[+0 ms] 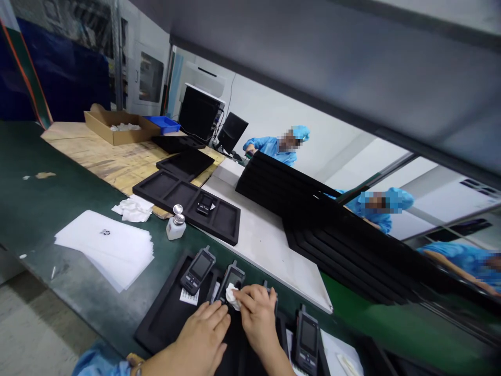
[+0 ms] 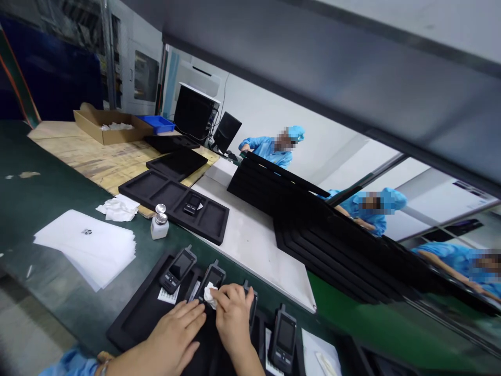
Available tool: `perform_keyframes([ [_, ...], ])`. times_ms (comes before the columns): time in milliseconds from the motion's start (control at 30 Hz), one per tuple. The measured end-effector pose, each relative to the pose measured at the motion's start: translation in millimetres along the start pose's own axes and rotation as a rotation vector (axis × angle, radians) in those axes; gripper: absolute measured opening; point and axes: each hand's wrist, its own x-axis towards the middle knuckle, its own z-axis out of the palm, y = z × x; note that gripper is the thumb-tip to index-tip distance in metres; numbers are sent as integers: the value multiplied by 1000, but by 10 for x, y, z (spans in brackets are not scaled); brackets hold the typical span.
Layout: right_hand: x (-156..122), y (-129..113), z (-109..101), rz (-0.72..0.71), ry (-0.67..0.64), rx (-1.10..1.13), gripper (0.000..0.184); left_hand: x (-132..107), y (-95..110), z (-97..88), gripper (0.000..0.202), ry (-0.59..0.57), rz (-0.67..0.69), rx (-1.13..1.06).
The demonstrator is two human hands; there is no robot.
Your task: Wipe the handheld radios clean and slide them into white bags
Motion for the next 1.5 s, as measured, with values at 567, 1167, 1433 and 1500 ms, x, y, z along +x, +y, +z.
perform_keyframes([
  [567,717,-830,446,-175,-114,27,34,-387,-490,-293,56,-14,-228,120],
  [1167,966,-805,489,-224,-125,-76,31,-389,-511,-228,58,-40,-205,185],
  [1433,1071,-501,316,-135,-56,-96,29,-391,-499,-276,53,-24,-203,187],
  [1500,863,-465,302,-71,-12,-93,30,-392,-496,-283,53,-24,-199,176],
])
